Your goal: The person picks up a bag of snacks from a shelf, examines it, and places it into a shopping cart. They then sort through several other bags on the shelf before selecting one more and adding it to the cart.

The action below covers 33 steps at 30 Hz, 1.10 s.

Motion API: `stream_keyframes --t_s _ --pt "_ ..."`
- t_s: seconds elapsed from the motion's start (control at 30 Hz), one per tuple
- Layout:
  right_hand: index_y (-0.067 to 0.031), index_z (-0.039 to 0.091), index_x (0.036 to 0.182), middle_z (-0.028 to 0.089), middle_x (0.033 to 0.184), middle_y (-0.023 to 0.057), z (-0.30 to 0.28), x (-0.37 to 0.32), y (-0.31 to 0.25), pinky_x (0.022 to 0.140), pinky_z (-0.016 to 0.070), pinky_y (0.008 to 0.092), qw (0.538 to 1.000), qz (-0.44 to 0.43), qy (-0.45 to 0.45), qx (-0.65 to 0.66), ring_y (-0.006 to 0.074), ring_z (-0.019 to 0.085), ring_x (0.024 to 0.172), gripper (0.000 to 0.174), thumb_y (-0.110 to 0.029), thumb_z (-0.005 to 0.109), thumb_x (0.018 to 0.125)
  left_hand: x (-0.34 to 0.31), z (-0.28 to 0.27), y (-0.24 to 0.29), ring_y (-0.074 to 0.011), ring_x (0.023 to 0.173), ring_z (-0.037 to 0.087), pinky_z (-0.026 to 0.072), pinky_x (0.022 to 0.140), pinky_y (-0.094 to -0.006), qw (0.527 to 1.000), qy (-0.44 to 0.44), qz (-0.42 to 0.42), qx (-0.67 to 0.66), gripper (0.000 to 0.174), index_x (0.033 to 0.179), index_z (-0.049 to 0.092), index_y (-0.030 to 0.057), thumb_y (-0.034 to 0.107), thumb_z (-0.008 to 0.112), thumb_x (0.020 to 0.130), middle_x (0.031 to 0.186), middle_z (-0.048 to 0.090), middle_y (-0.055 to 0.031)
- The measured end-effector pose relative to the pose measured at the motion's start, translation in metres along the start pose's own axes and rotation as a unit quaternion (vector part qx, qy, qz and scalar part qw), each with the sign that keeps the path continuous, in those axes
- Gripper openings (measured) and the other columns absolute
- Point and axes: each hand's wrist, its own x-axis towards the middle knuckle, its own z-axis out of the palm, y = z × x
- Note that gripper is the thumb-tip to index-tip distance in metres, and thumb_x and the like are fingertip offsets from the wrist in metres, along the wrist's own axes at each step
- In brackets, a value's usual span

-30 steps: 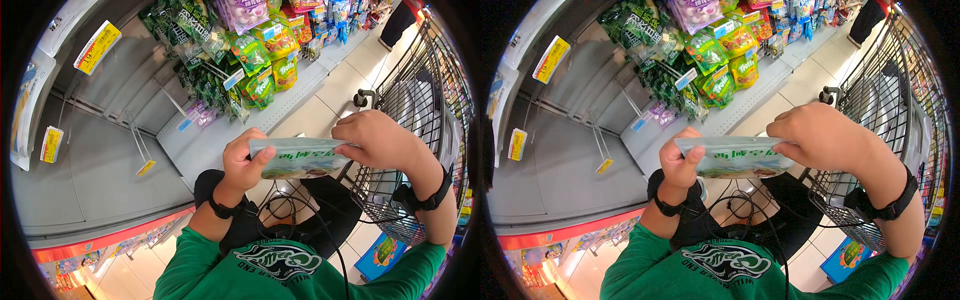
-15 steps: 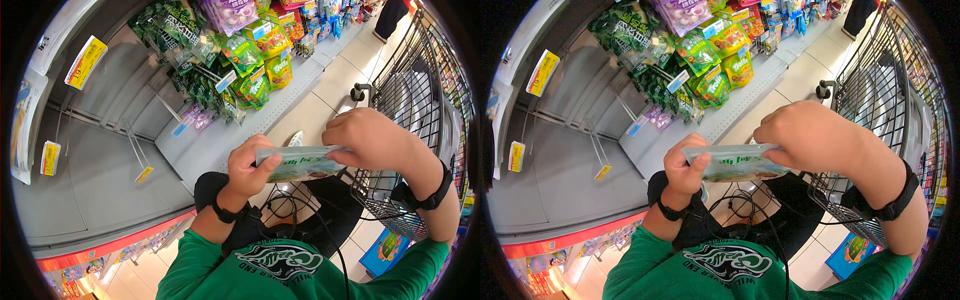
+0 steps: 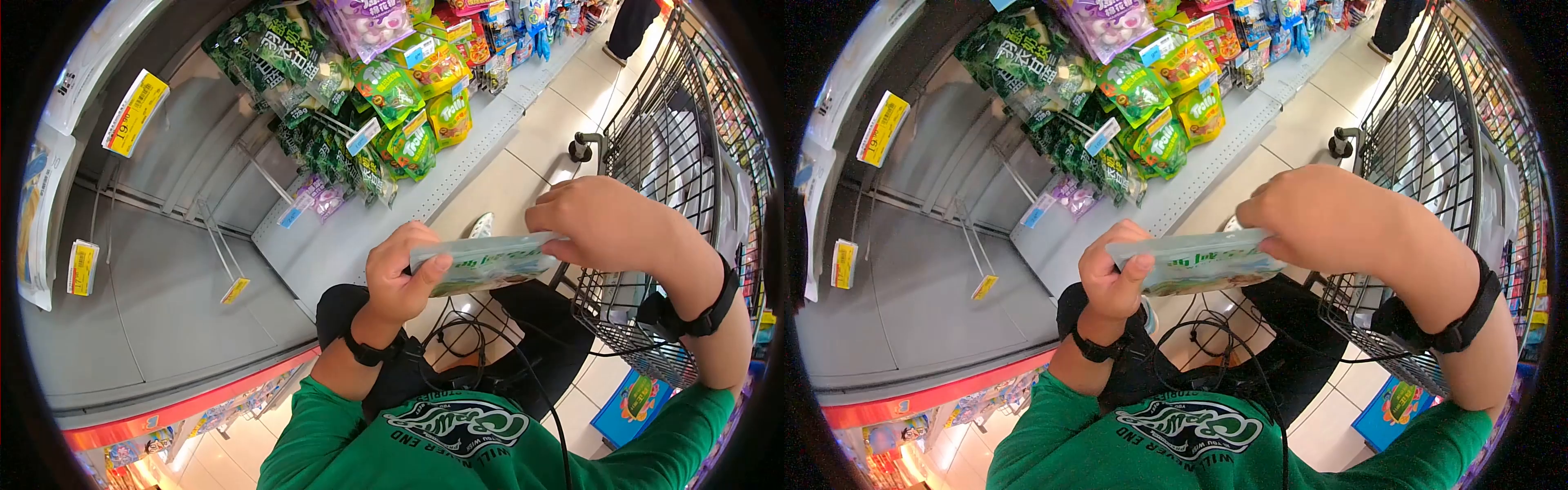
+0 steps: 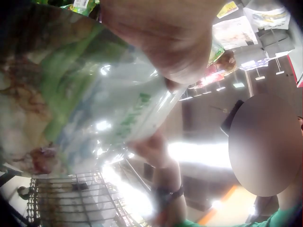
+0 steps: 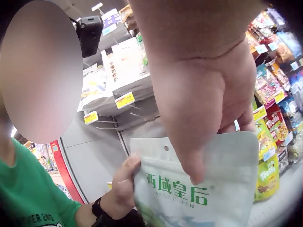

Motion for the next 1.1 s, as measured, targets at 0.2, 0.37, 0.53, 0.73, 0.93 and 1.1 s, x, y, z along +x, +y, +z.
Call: stream_keyframes --t_s 0.2,0.37,0.53,0.73,0.93,1.1 --pt "-0.0060 0.064 0.102 0.065 0.081 0.0151 0.003 -0.001 0.005 0.074 0.0498 0.0471 0.999 -0.013 0.001 -0.034 0.0360 0.064 0.083 0.021 -0.018 0.065 0.084 0.000 -0.002 -0.001 -0.0206 0.065 0.055 0.0443 0.061 -0.0300 1.000 0.015 -0.007 -0.012 0.020 0.081 0.061 -0.0024 0.014 0.070 0.087 0.073 0.060 -0.0101" --pt "-0.0035 0.058 0.087 0.062 0.080 0.0156 -0.004 0.001 -0.003 0.071 0.0475 0.0468 0.999 0.034 -0.031 -0.028 0.0369 0.062 0.080 0.017 -0.017 0.067 0.081 0.002 -0.005 -0.001 -0.0204 0.066 0.055 0.0443 0.061 -0.0299 1.000 0.022 -0.006 -0.005 0.020 0.081 0.061 -0.0026 0.014 0.070 0.087 0.074 0.060 -0.0102" --pt "-0.0038 0.060 0.091 0.063 0.079 0.0159 -0.001 -0.003 0.005 0.072 0.0487 0.0471 0.996 0.060 -0.044 -0.047 0.0374 0.063 0.080 0.018 -0.017 0.067 0.081 -0.001 -0.005 -0.005 -0.0202 0.066 0.055 0.0442 0.062 -0.0298 1.000 0.017 -0.003 0.001 0.020 0.081 0.061 -0.0027 0.014 0.070 0.087 0.074 0.060 -0.0103" --pt "-0.0040 0.064 0.093 0.065 0.079 0.0164 -0.003 -0.002 0.005 0.073 0.0498 0.0472 0.998 0.037 -0.025 -0.054 0.0372 0.064 0.080 0.018 -0.018 0.066 0.082 0.001 -0.008 -0.007 -0.0197 0.066 0.054 0.0433 0.061 -0.0294 0.999 0.035 0.005 0.004 0.022 0.079 0.060 -0.0024 0.015 0.069 0.088 0.074 0.059 -0.0094" --pt "-0.0039 0.064 0.090 0.064 0.076 0.0161 -0.007 -0.002 0.002 0.071 0.0500 0.0469 0.997 0.033 -0.016 -0.070 0.0377 0.064 0.078 0.018 -0.018 0.067 0.080 0.002 -0.010 -0.005 -0.0187 0.066 0.053 0.0423 0.061 -0.0290 0.999 0.045 -0.010 -0.004 0.024 0.077 0.060 -0.0023 0.017 0.069 0.089 0.074 0.059 -0.0089" --pt "-0.0038 0.063 0.086 0.064 0.076 0.0164 -0.005 -0.002 0.004 0.071 0.0506 0.0463 0.998 0.053 -0.010 -0.039 0.0376 0.064 0.077 0.018 -0.019 0.069 0.078 0.001 -0.014 -0.005 -0.0182 0.066 0.053 0.0420 0.060 -0.0286 0.999 0.038 -0.020 -0.003 0.023 0.077 0.061 -0.0023 0.016 0.069 0.089 0.074 0.059 -0.0090"
